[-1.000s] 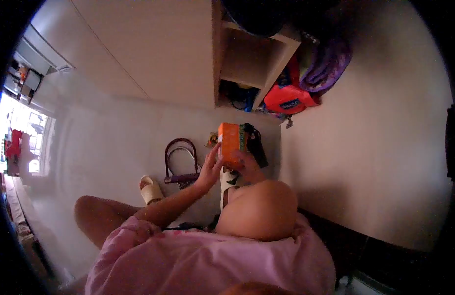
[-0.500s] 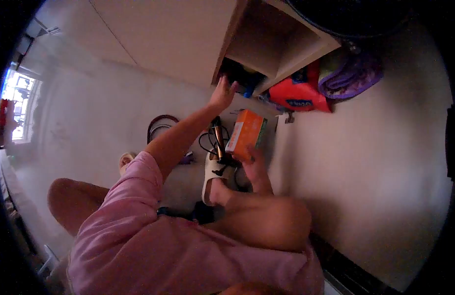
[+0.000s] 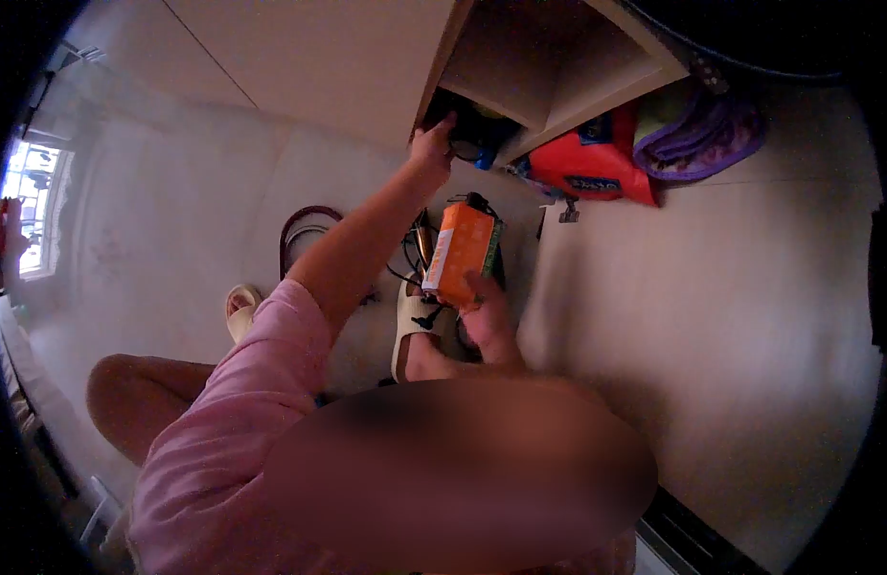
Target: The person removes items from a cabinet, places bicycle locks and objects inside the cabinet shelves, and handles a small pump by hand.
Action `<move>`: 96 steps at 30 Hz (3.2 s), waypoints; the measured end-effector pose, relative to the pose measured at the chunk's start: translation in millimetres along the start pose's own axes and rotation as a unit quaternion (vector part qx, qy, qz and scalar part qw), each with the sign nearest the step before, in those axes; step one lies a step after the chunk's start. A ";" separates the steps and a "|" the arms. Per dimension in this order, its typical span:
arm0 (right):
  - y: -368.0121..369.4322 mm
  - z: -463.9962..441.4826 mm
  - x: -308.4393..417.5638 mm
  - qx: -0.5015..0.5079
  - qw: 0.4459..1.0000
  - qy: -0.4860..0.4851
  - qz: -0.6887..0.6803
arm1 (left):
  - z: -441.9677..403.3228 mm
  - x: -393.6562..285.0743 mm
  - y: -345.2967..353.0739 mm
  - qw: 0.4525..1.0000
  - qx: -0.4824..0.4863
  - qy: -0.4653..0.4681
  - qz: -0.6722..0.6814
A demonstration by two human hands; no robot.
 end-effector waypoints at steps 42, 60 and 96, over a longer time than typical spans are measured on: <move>49.1 -20.1 8.4 0.096 0.983 -0.113 0.109 | 142.5 -29.5 -275.6 0.509 -0.346 0.000 -0.788; 4.8 -3.3 11.2 -0.024 0.995 -0.061 0.069 | 71.3 -45.1 25.0 0.700 -0.027 0.367 -0.612; 82.8 -44.1 -89.8 0.287 0.755 -0.123 0.577 | 188.9 -16.5 -338.7 0.740 -0.312 0.104 -0.586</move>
Point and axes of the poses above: each hand's wrist, its own z-axis away from the middle knuckle, its own y-axis out of the palm, x = y × z, the point moved 8 cm from there along -z, towards the middle knuckle, and after that the axes turned 9 degrees about -y, right-handed, at the moved point
